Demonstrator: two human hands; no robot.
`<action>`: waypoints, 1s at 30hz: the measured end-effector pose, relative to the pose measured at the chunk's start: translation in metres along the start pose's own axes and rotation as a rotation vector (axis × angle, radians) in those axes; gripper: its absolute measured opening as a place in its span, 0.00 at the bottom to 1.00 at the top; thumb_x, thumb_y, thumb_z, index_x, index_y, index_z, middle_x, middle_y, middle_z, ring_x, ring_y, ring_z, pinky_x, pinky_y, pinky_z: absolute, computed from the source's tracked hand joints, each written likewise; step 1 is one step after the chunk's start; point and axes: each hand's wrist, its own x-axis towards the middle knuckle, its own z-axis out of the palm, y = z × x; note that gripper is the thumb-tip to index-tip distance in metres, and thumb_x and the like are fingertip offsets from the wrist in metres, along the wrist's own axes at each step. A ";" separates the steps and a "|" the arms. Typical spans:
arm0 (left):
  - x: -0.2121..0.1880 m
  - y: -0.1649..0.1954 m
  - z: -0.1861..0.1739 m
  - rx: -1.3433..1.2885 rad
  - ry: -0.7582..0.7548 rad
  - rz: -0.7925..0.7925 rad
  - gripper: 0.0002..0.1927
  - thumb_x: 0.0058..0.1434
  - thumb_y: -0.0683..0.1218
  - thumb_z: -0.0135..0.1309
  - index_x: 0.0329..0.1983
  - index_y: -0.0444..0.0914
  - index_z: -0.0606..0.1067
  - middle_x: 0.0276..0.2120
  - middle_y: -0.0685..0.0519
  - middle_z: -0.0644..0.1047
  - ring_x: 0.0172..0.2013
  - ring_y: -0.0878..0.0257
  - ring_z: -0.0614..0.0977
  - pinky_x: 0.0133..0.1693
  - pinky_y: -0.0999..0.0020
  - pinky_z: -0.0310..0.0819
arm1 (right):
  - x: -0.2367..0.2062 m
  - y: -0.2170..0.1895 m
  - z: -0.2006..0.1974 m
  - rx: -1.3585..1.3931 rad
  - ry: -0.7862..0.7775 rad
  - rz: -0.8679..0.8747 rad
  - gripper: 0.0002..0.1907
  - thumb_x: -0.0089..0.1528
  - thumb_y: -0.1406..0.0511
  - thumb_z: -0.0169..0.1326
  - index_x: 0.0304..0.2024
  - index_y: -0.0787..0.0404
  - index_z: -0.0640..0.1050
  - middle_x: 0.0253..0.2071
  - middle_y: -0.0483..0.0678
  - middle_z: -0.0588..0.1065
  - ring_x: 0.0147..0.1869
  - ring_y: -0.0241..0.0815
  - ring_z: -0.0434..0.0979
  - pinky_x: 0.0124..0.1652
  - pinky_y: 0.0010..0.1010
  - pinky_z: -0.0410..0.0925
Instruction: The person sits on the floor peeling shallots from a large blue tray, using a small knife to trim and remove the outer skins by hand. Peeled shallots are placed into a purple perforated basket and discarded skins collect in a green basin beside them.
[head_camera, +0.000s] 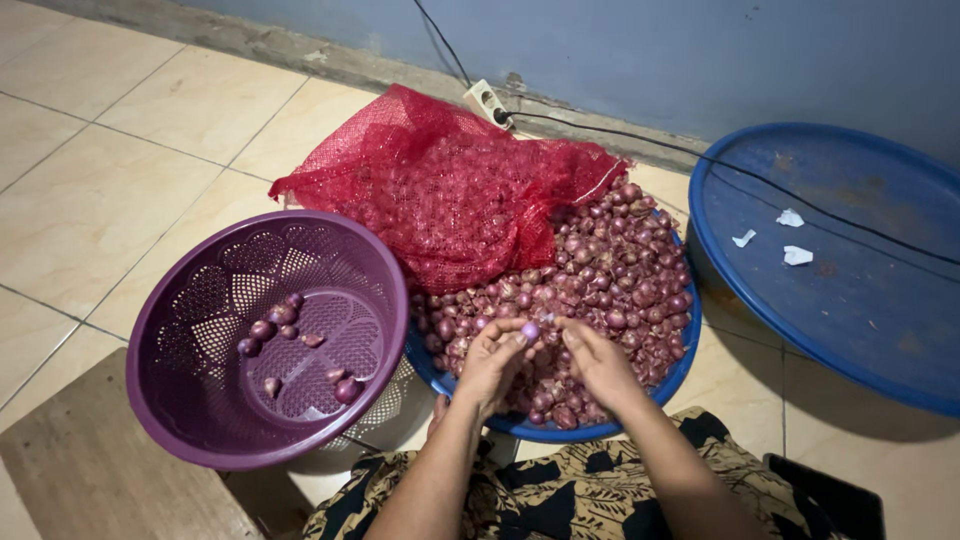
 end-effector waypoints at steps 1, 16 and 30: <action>-0.001 0.001 0.001 -0.031 0.016 -0.022 0.14 0.64 0.39 0.58 0.52 0.34 0.74 0.43 0.49 0.81 0.43 0.60 0.84 0.47 0.68 0.79 | 0.001 0.002 0.002 0.027 -0.001 0.023 0.26 0.68 0.52 0.49 0.68 0.43 0.69 0.40 0.51 0.78 0.38 0.43 0.79 0.37 0.34 0.73; 0.000 -0.010 -0.005 0.057 -0.051 -0.119 0.13 0.66 0.40 0.56 0.53 0.33 0.76 0.44 0.50 0.81 0.42 0.61 0.83 0.47 0.70 0.79 | 0.015 0.001 0.009 0.363 0.091 -0.324 0.36 0.58 0.72 0.59 0.69 0.57 0.65 0.45 0.50 0.80 0.48 0.37 0.81 0.47 0.26 0.73; -0.051 0.049 0.002 0.871 0.334 0.464 0.14 0.52 0.40 0.67 0.40 0.36 0.77 0.34 0.55 0.75 0.31 0.66 0.73 0.33 0.71 0.69 | 0.007 -0.006 0.056 0.318 -0.136 -0.397 0.17 0.58 0.69 0.62 0.50 0.60 0.78 0.31 0.45 0.77 0.32 0.31 0.76 0.32 0.24 0.70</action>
